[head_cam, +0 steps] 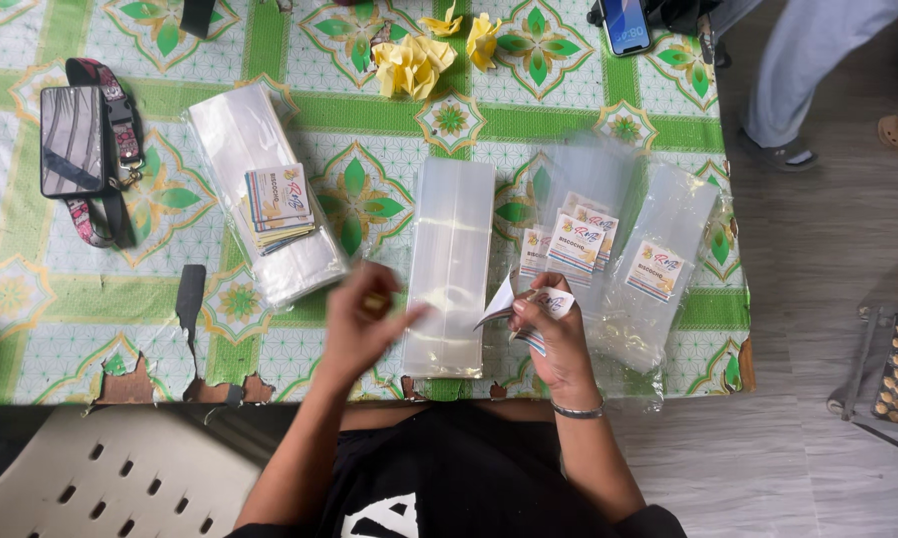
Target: The person applies adhesive labels to clear plastic bags by hand on a table, peeling each label from a sheet and pressing it onto the center of a bag.
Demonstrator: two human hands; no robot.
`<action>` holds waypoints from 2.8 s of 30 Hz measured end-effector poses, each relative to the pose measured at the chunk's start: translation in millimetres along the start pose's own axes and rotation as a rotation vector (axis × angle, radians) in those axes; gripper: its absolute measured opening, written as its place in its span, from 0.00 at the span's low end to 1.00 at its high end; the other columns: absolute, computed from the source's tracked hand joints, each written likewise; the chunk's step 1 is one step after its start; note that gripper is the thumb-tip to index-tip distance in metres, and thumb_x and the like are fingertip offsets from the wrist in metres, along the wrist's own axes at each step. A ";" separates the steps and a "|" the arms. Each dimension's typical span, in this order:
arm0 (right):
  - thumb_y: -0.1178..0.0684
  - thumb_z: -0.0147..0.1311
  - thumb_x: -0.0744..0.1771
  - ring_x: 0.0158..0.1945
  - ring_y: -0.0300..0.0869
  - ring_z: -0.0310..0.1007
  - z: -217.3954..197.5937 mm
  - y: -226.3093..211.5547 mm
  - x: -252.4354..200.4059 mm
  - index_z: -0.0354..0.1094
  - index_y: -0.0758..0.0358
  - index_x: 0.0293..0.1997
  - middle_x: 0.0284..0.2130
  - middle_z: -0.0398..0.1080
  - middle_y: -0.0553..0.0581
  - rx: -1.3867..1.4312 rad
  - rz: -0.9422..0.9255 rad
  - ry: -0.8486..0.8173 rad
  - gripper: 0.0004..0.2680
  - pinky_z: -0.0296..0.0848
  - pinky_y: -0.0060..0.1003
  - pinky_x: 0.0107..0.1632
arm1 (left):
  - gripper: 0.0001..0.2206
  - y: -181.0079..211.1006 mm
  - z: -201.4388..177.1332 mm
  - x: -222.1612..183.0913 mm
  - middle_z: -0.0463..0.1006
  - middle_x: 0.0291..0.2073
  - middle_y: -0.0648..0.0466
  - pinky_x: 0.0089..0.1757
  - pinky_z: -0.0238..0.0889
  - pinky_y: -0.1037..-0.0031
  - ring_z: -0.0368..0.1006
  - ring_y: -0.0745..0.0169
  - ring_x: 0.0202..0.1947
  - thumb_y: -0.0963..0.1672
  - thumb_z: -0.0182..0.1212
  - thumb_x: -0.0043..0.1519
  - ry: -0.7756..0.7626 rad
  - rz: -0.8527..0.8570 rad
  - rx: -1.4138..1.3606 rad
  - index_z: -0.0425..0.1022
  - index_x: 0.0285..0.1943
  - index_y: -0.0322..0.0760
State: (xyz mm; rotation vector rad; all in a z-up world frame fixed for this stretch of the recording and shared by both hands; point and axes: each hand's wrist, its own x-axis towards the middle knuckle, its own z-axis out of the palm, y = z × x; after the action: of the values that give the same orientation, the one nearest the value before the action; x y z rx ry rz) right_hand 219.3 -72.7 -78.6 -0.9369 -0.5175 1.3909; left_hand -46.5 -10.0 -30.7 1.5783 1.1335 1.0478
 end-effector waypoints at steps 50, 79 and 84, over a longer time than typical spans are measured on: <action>0.45 0.63 0.65 0.33 0.46 0.72 29.5 36.9 19.7 0.74 0.50 0.52 0.31 0.70 0.55 -1.333 -0.317 0.028 0.12 0.72 0.40 0.37 | 0.14 10.6 26.5 -47.5 0.78 0.56 0.51 0.31 0.72 0.65 0.81 0.54 0.35 0.46 0.70 0.51 -0.507 0.202 0.897 0.81 0.46 0.45; 0.49 0.70 0.60 0.42 0.37 0.77 5.3 13.1 -0.9 0.73 0.58 0.50 0.41 0.77 0.53 -0.755 0.013 -0.027 0.16 0.80 0.30 0.41 | 0.08 70.1 22.2 -24.6 0.78 0.37 0.59 0.29 0.66 0.68 0.77 0.60 0.28 0.46 0.68 0.55 -0.321 0.582 0.506 0.81 0.41 0.45; 0.55 0.68 0.61 0.48 0.39 0.76 -41.4 -32.3 9.1 0.72 0.59 0.48 0.45 0.77 0.53 -0.927 -0.229 0.198 0.13 0.79 0.34 0.48 | 0.07 68.5 24.1 -22.5 0.78 0.34 0.58 0.26 0.65 0.68 0.76 0.59 0.25 0.45 0.70 0.57 -0.269 0.505 0.506 0.81 0.41 0.42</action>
State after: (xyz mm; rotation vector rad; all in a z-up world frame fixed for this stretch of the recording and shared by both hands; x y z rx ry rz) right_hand 272.6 -71.6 -77.8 -1.6667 -1.1175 0.8039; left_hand -14.5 -48.2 26.7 2.4173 0.8688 0.8515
